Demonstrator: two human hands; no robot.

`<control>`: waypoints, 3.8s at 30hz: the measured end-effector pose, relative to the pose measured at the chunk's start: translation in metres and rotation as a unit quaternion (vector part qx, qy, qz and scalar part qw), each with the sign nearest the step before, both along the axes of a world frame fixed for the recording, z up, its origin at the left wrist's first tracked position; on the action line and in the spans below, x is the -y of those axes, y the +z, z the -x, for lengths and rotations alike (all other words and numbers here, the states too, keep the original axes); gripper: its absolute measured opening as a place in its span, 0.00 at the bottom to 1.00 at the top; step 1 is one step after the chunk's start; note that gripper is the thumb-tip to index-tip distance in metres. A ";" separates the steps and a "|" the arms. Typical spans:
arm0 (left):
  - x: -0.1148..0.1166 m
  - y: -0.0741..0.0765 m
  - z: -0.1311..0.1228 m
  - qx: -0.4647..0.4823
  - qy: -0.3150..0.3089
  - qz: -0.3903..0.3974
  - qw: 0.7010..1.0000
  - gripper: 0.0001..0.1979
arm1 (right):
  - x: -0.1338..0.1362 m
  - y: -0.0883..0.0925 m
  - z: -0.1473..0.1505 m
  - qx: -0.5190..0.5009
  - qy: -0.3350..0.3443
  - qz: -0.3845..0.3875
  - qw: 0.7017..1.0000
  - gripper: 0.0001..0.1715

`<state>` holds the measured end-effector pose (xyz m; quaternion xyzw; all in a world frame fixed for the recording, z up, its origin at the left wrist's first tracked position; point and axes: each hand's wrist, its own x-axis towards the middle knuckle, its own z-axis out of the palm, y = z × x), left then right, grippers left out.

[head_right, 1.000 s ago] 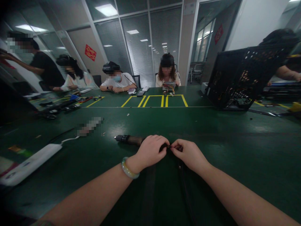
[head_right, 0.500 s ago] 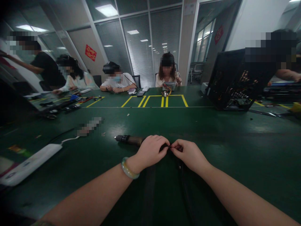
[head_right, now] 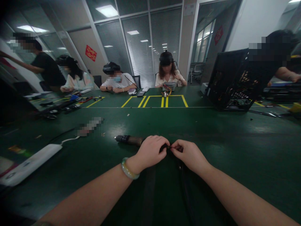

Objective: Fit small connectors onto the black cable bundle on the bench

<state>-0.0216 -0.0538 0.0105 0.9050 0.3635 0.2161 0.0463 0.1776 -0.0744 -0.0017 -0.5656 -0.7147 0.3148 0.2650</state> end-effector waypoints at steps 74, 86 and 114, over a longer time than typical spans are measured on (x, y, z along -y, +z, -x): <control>-0.002 -0.004 -0.001 0.011 -0.001 -0.004 1.000 0.07 | 0.002 0.001 0.000 -0.007 0.003 -0.005 1.000 0.07; -0.001 -0.002 -0.001 0.005 0.003 0.002 1.000 0.07 | 0.001 0.002 0.001 -0.015 0.006 -0.011 1.000 0.07; -0.002 -0.001 -0.002 -0.010 0.022 -0.002 1.000 0.05 | -0.005 -0.006 0.000 -0.007 -0.001 -0.019 1.000 0.08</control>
